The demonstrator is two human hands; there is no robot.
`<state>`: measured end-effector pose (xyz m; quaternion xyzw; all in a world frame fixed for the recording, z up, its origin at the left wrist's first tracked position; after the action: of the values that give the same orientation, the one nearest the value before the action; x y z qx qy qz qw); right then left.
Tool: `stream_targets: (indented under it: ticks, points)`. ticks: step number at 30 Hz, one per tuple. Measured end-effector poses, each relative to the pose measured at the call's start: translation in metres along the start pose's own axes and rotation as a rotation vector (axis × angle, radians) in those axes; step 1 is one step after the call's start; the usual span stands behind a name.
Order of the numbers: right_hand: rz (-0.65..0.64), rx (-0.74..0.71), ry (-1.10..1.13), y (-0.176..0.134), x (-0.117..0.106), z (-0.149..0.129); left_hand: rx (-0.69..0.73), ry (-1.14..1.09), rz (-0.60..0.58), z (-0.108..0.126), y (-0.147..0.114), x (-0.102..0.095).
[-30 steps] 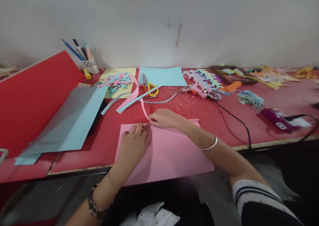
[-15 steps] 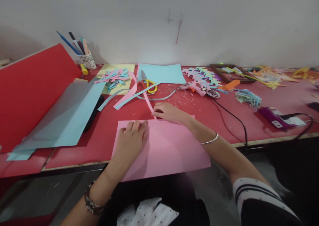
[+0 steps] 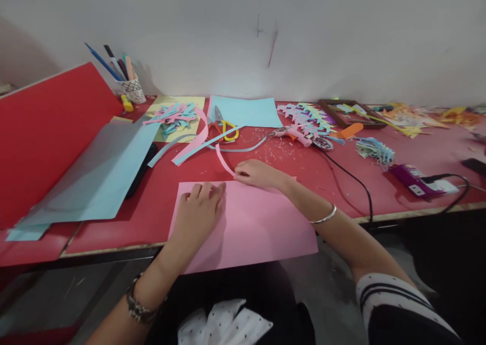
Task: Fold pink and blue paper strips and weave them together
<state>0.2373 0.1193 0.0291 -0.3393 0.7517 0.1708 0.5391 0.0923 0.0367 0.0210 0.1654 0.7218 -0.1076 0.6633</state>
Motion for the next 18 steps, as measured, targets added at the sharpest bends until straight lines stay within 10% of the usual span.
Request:
stream_targets:
  ticks: [18]
  points:
    - [-0.006, 0.051, -0.056, -0.006, -0.004, -0.005, 0.007, 0.023, 0.071, -0.009, -0.010, 0.000]
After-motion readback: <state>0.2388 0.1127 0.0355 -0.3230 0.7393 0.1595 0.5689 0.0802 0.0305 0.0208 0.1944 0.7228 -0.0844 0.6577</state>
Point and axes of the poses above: each hand's wrist, its own y-axis towards the middle knuckle, its own x-axis out of the palm, z = x × y, the point moved 3 cm from there along y, towards the middle knuckle, and after that the axes turned 4 degrees about -z, right-handed, at the moved point
